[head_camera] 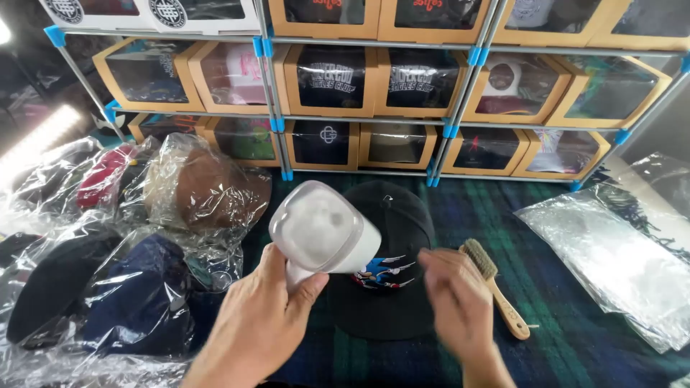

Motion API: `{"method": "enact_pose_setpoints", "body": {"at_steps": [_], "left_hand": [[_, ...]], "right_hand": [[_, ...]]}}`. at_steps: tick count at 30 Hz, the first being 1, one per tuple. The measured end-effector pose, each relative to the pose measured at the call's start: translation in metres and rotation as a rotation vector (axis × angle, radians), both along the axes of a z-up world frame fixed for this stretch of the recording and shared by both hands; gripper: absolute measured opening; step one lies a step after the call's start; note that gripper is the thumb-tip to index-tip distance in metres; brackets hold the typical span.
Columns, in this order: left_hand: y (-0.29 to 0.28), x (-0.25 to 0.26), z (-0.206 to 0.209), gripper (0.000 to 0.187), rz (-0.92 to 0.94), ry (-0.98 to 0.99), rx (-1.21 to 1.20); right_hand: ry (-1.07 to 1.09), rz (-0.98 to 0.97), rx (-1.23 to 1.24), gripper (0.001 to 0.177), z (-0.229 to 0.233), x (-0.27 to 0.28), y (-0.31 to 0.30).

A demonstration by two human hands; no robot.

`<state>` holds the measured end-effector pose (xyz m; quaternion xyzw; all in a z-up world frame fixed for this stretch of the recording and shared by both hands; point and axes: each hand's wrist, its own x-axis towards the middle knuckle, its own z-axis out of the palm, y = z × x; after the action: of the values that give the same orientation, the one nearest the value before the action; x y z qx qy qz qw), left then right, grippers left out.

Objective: The person steams a black cap with a hand-held steamer, brushes it with a wooden-handled brush, and then places the cap into a clear plastic bag.

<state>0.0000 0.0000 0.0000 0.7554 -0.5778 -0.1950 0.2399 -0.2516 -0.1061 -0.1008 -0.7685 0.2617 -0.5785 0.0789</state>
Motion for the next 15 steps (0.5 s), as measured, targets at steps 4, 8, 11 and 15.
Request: {"method": "enact_pose_setpoints", "body": {"at_steps": [4,8,11,15], "left_hand": [[-0.015,-0.008,0.028,0.045,-0.066,-0.108,0.06],[-0.05,-0.032,0.05,0.034,-0.26,-0.225,-0.099],[-0.074,-0.061,0.069,0.027,-0.392,-0.305,-0.129],[-0.1,-0.104,0.048,0.028,-0.503,-0.494,-0.375]], "right_hand": [[0.042,0.081,0.194,0.033,-0.004,0.0,-0.07],[-0.143,0.163,0.595,0.046,-0.031,0.015,-0.12],[-0.049,-0.073,0.168,0.022,-0.118,-0.005,-0.18],[0.073,-0.232,-0.059,0.019,-0.132,-0.008,-0.192]]}}
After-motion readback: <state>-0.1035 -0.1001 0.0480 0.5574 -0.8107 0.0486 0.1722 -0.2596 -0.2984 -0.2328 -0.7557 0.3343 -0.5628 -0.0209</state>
